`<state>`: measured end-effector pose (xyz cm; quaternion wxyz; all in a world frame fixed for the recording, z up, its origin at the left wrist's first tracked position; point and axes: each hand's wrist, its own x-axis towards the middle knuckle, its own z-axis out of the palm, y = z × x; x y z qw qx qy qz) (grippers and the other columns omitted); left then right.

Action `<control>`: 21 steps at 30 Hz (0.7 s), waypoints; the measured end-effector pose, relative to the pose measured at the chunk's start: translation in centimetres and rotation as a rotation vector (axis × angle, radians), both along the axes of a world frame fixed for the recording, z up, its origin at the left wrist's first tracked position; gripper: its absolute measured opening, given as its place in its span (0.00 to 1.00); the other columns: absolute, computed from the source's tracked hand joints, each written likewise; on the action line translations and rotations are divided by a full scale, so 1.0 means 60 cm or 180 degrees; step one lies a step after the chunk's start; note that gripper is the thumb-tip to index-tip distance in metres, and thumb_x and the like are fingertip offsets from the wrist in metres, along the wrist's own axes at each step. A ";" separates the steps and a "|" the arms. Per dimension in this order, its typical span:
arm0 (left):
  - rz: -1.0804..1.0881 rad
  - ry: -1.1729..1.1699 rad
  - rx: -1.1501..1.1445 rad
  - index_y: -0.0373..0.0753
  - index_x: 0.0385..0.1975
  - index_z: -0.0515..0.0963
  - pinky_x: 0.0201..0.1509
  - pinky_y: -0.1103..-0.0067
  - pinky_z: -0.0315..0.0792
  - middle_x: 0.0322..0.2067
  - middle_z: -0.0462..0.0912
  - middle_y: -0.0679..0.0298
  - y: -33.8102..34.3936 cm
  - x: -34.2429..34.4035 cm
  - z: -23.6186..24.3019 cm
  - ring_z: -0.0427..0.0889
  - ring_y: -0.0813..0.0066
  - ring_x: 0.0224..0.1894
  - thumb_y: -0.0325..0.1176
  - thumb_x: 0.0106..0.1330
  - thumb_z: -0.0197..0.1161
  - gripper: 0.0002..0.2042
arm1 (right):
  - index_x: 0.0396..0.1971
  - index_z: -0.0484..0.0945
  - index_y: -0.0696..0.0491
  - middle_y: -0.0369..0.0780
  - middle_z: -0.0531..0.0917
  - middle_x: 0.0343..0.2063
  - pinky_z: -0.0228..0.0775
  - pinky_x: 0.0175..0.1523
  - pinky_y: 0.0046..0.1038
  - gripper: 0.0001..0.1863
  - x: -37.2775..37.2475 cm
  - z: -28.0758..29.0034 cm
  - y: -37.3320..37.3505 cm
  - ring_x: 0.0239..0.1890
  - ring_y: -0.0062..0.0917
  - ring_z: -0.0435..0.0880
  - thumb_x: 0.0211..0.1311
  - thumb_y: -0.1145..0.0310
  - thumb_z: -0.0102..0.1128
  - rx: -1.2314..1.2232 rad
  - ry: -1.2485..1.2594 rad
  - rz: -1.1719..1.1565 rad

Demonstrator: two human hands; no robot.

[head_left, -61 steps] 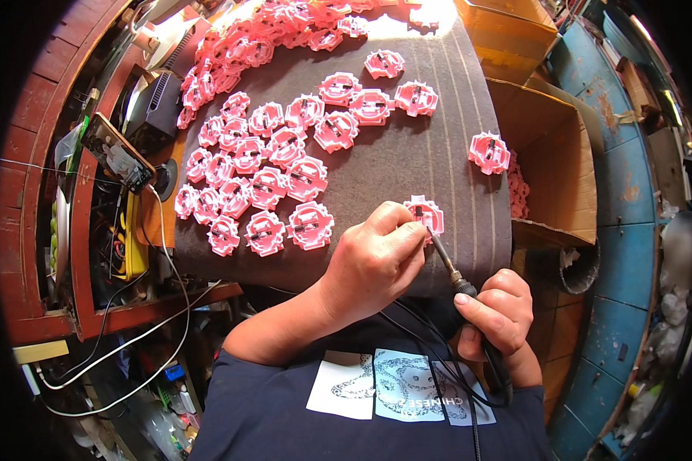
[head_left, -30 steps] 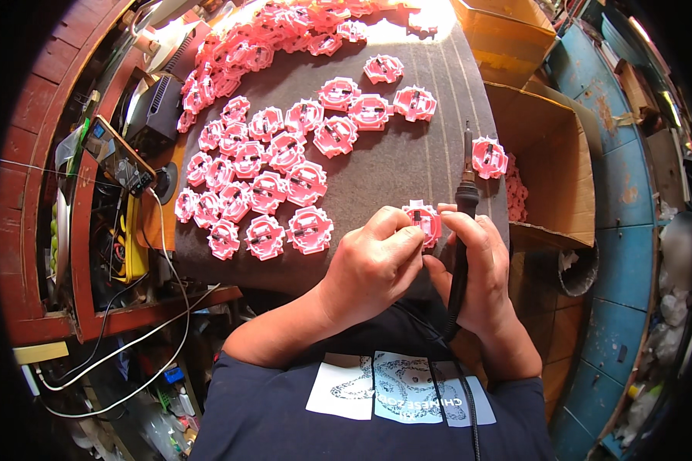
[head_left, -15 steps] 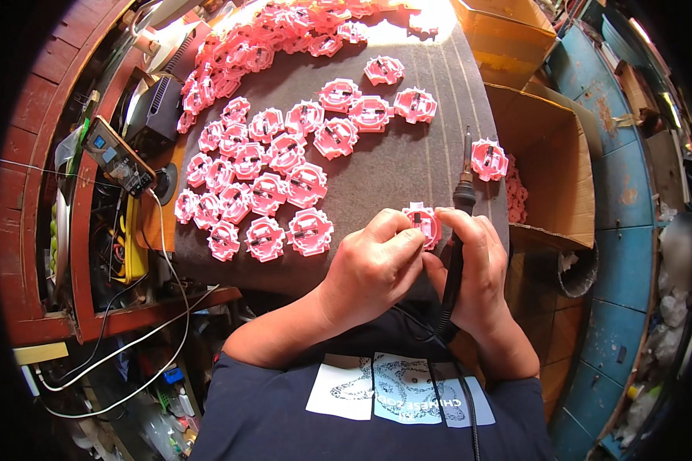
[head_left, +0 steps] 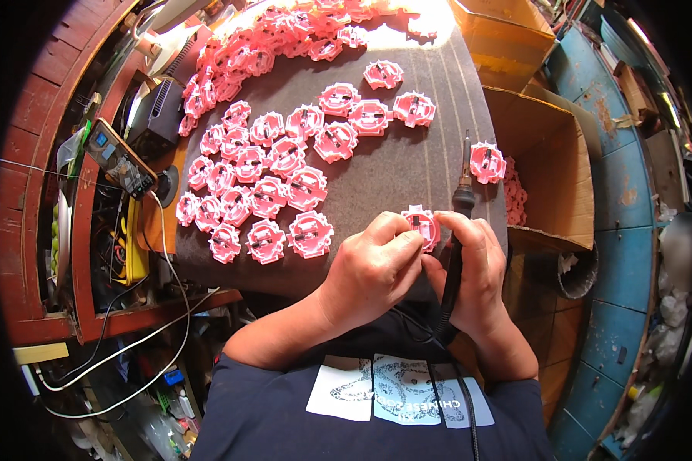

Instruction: The person uses a soldering iron to apply solder to small pink plastic components on a workbench. They pick up each component, apply heat and solder, then place the finished piece into a cardboard box.

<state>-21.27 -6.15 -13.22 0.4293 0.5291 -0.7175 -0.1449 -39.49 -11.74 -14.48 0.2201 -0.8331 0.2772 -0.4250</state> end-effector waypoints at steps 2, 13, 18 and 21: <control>0.0002 -0.0021 -0.0009 0.35 0.43 0.84 0.36 0.69 0.82 0.39 0.83 0.56 0.000 0.000 0.001 0.87 0.57 0.34 0.18 0.60 0.73 0.12 | 0.62 0.74 0.60 0.50 0.85 0.43 0.73 0.41 0.43 0.32 -0.001 0.000 0.001 0.35 0.47 0.81 0.56 0.76 0.73 -0.0011 0.0013 -0.0016; -0.0014 -0.0114 -0.0047 0.34 0.43 0.83 0.35 0.67 0.83 0.39 0.81 0.56 0.001 0.000 0.000 0.87 0.56 0.34 0.22 0.61 0.72 0.11 | 0.60 0.76 0.59 0.47 0.85 0.44 0.74 0.41 0.39 0.30 0.000 -0.003 -0.003 0.36 0.42 0.82 0.58 0.72 0.76 -0.0145 0.0000 -0.0041; -0.0012 -0.0049 -0.0085 0.34 0.44 0.84 0.35 0.69 0.82 0.40 0.83 0.55 0.002 0.001 -0.004 0.87 0.57 0.34 0.19 0.61 0.73 0.12 | 0.60 0.75 0.59 0.48 0.85 0.43 0.74 0.42 0.41 0.30 0.000 0.003 -0.001 0.36 0.44 0.81 0.56 0.74 0.75 -0.0128 0.0003 -0.0010; 0.0051 0.0221 0.0263 0.33 0.45 0.84 0.34 0.70 0.81 0.41 0.83 0.53 0.005 0.003 0.010 0.86 0.58 0.33 0.18 0.61 0.73 0.13 | 0.61 0.74 0.60 0.49 0.84 0.41 0.73 0.43 0.44 0.32 0.000 0.005 0.001 0.37 0.47 0.82 0.54 0.77 0.73 -0.0103 -0.0029 -0.0012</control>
